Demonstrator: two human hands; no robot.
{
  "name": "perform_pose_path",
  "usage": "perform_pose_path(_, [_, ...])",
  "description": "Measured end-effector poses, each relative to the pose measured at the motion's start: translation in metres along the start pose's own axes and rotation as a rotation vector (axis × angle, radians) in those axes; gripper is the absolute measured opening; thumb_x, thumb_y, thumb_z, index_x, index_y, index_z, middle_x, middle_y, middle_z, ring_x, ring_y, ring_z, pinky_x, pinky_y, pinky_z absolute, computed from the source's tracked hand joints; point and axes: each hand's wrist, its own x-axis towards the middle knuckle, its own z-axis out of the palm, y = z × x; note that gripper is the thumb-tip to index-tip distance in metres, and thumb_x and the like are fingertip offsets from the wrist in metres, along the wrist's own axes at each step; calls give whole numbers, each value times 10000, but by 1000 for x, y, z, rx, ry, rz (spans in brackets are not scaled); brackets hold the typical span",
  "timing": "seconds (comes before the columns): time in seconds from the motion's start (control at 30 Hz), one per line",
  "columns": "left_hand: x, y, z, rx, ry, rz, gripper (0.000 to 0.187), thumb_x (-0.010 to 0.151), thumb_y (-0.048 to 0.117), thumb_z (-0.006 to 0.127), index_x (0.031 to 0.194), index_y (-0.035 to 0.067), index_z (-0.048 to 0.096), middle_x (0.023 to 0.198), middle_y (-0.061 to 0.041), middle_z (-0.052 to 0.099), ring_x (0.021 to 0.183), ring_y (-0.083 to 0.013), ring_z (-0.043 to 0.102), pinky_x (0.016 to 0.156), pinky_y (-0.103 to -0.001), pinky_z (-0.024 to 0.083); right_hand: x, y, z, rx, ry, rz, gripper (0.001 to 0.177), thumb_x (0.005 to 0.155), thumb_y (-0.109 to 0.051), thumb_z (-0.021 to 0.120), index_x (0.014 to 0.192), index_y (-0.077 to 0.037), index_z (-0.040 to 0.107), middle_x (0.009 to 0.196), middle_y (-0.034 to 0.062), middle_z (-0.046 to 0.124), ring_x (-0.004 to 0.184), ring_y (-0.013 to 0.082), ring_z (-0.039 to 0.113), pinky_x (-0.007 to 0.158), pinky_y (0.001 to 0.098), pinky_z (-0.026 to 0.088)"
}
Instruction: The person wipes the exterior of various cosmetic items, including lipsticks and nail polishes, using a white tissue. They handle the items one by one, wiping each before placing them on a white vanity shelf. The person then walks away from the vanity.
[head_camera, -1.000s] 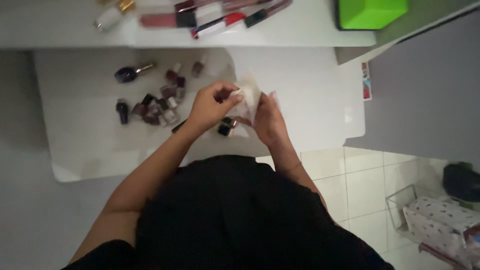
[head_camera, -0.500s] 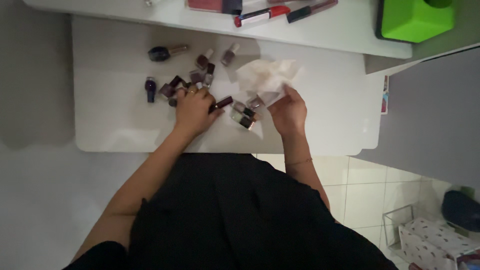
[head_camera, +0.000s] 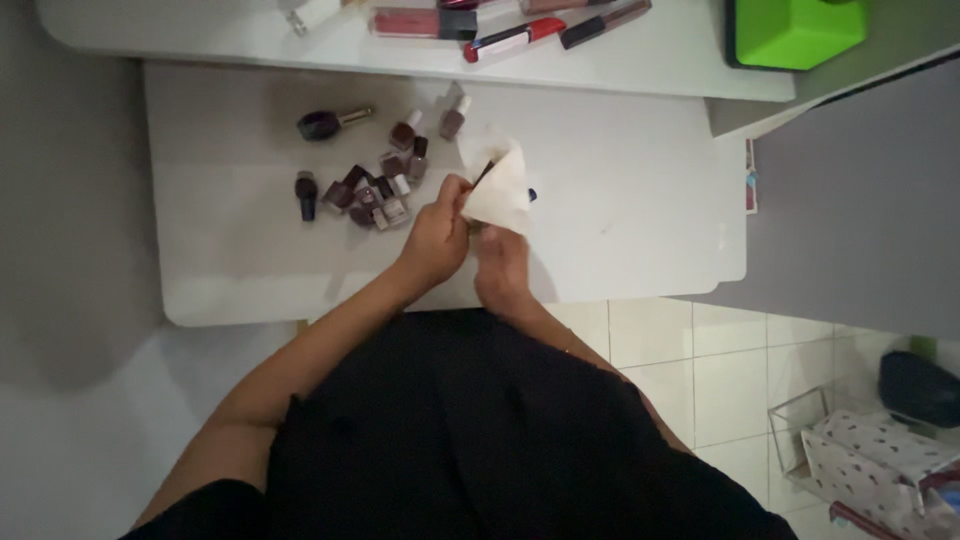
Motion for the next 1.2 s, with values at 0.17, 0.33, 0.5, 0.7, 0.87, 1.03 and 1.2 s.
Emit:
perform_pose_path(0.17, [4,0,-6,-236,-202,-367,191,1106,211,397,1212,69,469,777,-63,606,623,-141,575,579,-308,486,37,-47,-25,461,248,376,167,949,-129,742,922,35,754,748,53,705,627,78,606,541,253,487])
perform_pose_path(0.33, [15,10,-20,-533,-233,-501,222,1134,215,380,1269,66,476,780,-13,526,604,-93,477,521,-249,413,58,-96,-44,272,229,103,107,928,-77,778,999,3,781,875,56,746,725,69,642,600,239,508])
perform_pose_path(0.5, [18,36,-34,-567,-200,-532,317,1110,269,358,1357,100,466,768,-6,527,595,-87,466,490,-235,415,60,-132,-42,-189,392,-453,117,897,28,765,1001,-28,764,1095,104,748,983,223,728,789,326,597])
perform_pose_path(0.7, [28,40,-68,-557,-28,-686,363,1147,436,317,1163,107,471,963,62,535,791,-5,571,602,-204,560,33,-110,-4,356,416,29,29,946,12,694,945,24,721,894,138,722,807,198,672,672,323,545])
perform_pose_path(0.87, [17,26,-93,-727,-124,-434,338,1168,444,352,1181,128,472,898,-125,569,603,-135,467,489,-214,368,49,-103,-25,591,706,132,102,996,-55,678,1016,22,742,914,45,730,774,67,609,671,230,467])
perform_pose_path(1.03, [3,12,-85,-448,-31,-486,423,1063,366,401,1412,130,437,1124,-53,583,811,-132,610,617,-271,544,40,-142,30,-340,476,-298,389,682,-49,820,1050,58,754,995,225,778,700,280,664,649,378,507])
perform_pose_path(1.2, [16,8,-119,130,98,99,481,1235,409,279,1343,42,570,1204,-65,623,1087,-121,595,998,-346,508,25,-177,47,-256,246,-566,328,812,54,703,1124,-44,727,1185,194,728,1157,387,722,966,363,598])
